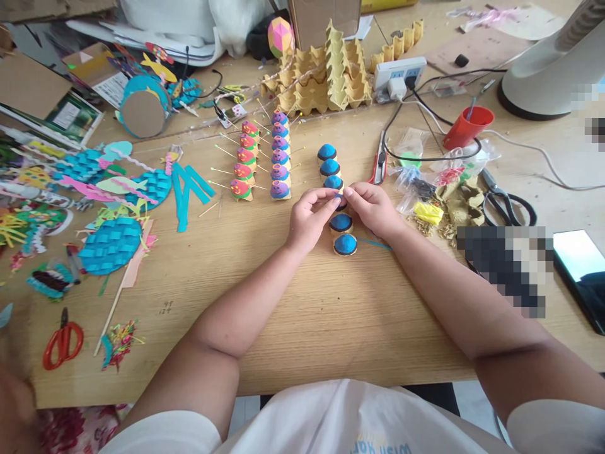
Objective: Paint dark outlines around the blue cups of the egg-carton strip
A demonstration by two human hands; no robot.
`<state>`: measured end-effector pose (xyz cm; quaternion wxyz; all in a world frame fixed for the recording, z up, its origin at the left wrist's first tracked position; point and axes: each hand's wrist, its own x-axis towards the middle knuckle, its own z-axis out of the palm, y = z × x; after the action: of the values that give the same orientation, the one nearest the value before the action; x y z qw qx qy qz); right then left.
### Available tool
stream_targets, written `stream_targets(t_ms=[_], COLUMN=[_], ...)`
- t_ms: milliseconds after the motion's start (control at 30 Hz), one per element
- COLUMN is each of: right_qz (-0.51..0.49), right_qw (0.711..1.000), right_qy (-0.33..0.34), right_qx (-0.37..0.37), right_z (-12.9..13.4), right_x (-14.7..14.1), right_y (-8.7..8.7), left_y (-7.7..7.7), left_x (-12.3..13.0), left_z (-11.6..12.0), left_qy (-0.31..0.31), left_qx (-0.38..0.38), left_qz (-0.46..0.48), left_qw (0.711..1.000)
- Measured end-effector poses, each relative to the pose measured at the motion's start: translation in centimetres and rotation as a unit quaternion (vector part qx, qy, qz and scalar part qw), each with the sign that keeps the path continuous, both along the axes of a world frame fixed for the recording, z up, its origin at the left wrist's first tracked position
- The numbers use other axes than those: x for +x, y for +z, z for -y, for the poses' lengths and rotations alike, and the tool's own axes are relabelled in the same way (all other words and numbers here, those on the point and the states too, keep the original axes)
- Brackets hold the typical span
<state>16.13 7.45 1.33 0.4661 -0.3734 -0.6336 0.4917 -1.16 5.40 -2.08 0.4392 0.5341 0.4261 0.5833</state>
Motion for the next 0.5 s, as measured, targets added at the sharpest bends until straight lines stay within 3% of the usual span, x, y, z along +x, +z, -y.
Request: stream_targets(t_ms=[500], right_qz=[-0.003], right_qw=[1.0], right_qy=[-0.003], right_qx=[-0.011], right_z=[0.24], right_x=[-0.01], right_y=[0.18], left_y=[-0.03], left_x=[-0.13], left_z=[0.04], left_qy=[-0.005], left_qx=[0.015], left_qz=[-0.032], left_qw=[0.999])
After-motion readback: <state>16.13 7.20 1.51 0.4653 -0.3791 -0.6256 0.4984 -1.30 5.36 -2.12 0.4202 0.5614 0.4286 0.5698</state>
